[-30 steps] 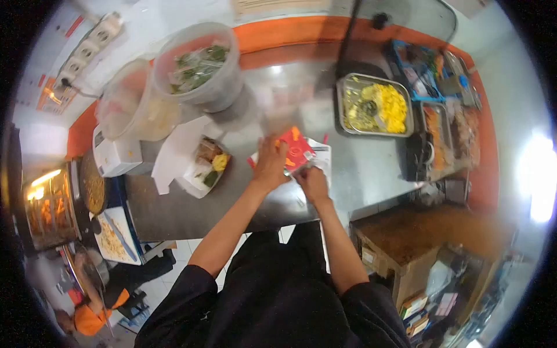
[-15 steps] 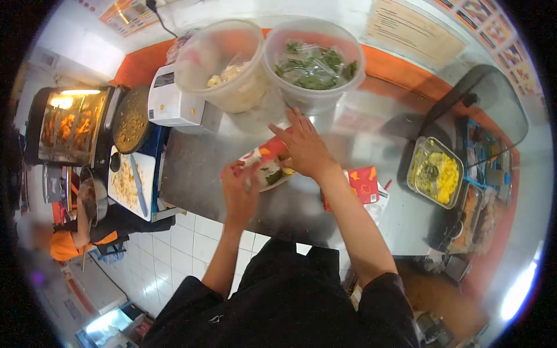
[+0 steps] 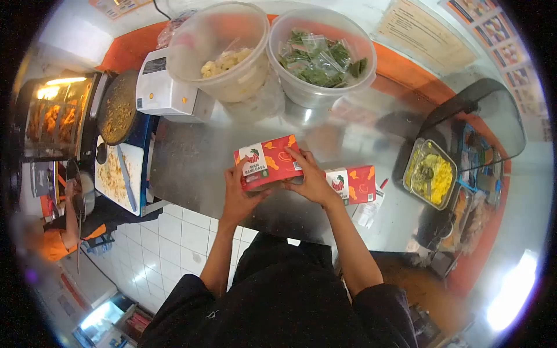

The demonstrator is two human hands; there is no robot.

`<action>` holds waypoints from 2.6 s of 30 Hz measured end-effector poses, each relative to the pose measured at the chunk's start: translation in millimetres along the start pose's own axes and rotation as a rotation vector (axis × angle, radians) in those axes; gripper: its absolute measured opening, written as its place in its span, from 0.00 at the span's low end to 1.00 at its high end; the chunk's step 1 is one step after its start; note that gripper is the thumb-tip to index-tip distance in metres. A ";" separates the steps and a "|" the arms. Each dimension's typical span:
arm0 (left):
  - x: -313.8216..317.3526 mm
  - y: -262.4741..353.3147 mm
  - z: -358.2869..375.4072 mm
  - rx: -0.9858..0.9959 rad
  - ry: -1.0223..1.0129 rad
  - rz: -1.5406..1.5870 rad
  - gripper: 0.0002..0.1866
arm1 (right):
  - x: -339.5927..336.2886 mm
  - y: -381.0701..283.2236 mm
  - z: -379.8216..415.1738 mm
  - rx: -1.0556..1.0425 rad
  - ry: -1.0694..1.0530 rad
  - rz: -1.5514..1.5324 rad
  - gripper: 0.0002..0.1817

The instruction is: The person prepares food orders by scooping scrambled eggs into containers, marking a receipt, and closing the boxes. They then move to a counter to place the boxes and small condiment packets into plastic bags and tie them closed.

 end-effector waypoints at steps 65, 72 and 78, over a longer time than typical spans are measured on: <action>62.4 14.3 48.5 0.197 -0.183 -0.773 0.44 | -254.4 406.1 605.4 0.936 1.178 -0.286 0.24; 81.1 79.2 91.6 0.148 -0.090 -0.756 0.48 | -244.8 402.3 585.5 0.528 1.041 -0.971 0.16; 133.5 142.9 113.1 0.132 -0.079 -0.667 0.49 | -195.9 401.0 611.1 0.582 1.268 -0.670 0.16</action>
Point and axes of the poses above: each hand's wrist, its own z-axis away from the middle knuckle, its own x-axis out of the palm, y = z × x, the point moved 9 cm from there along -z, towards the middle knuckle, and after that the axes turned 7 degrees about z, right-handed, at the moved point
